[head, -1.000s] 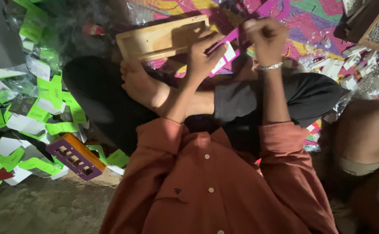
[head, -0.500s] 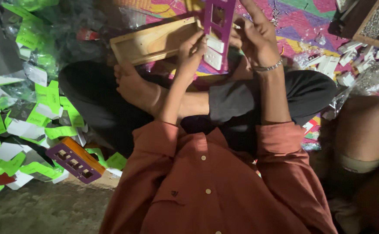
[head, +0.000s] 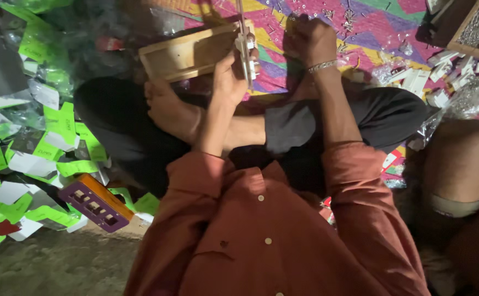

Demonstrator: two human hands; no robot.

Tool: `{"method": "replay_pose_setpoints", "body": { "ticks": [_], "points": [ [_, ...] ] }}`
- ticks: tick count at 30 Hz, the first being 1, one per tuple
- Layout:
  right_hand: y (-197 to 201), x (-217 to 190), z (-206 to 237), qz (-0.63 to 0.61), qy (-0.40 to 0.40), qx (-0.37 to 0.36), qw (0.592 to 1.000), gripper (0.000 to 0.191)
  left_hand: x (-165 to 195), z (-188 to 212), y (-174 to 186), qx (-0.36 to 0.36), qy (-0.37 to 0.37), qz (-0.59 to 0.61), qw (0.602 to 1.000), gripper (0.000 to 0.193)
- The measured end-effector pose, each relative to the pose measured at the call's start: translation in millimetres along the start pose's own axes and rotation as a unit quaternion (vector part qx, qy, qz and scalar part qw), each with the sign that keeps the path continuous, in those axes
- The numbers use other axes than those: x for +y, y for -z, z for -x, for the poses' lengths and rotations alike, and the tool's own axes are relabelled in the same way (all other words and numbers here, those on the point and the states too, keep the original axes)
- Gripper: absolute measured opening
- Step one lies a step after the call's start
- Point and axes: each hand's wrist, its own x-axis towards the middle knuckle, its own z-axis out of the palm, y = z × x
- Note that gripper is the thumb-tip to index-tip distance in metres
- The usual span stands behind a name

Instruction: The person sits on the floor and assembles small white electrical components into a pink plastic frame. They pick up the components and fasteners, then insert and secure them into the frame using their hands.

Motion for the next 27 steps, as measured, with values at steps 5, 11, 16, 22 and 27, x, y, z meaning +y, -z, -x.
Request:
{"method": "replay_pose_setpoints", "body": {
  "ticks": [5,11,16,22,27],
  "points": [
    [-7.0,-16.5,3.7,0.029,0.016,0.033,0.999,0.018,6.9,9.8,-12.1,-0.169,-0.018,0.015,0.985,0.066],
    [-17.2,-11.2,7.4,0.029,0.007,0.032,0.999,0.015,12.0,12.4,-19.5,-0.295,-0.026,0.025,0.955,0.068],
    [-4.2,-8.0,11.5,-0.230,-0.042,0.054,0.971,0.005,9.9,9.3,-13.1,-0.203,0.010,0.050,0.978,0.036],
    [0.0,-40.5,33.3,-0.446,0.000,-0.016,0.895,0.009,-3.8,7.5,8.4,-0.060,0.074,0.011,0.995,0.041],
    [-6.5,-48.6,33.1,-0.520,-0.039,-0.035,0.853,0.006,-9.9,4.2,22.2,-0.043,0.086,-0.011,0.995,0.036]
  ]
}}
